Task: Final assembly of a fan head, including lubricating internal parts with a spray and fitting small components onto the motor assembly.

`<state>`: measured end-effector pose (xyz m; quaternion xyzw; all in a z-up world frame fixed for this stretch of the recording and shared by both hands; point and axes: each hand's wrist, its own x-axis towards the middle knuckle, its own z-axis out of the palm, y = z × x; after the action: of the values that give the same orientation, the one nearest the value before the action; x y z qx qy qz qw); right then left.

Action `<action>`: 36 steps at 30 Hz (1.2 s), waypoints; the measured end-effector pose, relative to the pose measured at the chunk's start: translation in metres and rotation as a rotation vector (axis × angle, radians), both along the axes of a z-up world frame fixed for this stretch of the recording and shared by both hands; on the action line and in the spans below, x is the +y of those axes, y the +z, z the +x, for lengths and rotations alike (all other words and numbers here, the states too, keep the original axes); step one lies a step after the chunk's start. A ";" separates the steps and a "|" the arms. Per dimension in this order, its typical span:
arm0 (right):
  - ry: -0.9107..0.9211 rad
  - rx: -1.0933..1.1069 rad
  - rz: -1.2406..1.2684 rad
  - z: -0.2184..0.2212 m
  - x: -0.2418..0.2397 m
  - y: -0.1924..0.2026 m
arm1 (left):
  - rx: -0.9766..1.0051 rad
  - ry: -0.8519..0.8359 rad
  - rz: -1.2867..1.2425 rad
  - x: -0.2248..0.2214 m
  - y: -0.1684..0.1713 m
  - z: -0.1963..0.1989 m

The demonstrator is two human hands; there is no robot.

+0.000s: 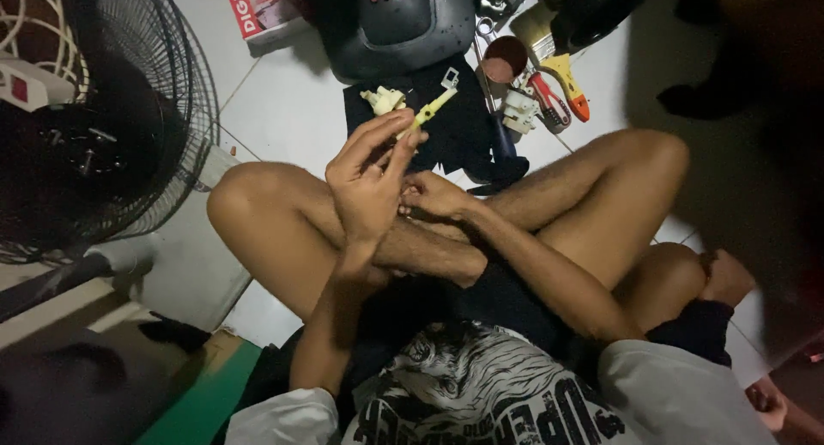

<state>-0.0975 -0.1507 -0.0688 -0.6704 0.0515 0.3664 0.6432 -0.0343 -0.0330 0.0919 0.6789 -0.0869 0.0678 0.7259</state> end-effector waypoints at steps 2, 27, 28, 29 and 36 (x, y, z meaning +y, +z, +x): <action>-0.056 0.026 0.091 0.005 -0.004 -0.008 | 0.021 -0.010 -0.041 0.002 -0.002 -0.001; -0.071 -0.581 -0.559 0.108 -0.065 -0.026 | 0.595 0.213 -0.435 0.045 -0.100 0.032; -0.068 -0.578 -0.558 0.107 -0.063 -0.025 | 0.598 0.217 -0.435 0.044 -0.102 0.031; -0.102 -0.582 -0.553 0.106 -0.060 -0.025 | 0.580 0.220 -0.408 0.044 -0.102 0.031; -0.187 -0.623 -0.488 0.089 -0.059 -0.022 | 0.527 0.217 -0.394 0.039 -0.103 0.027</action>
<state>-0.0085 -0.2097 -0.0912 -0.8746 0.0004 0.0628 0.4808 -0.0068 0.0064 -0.0110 0.5251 0.1911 -0.0178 0.8291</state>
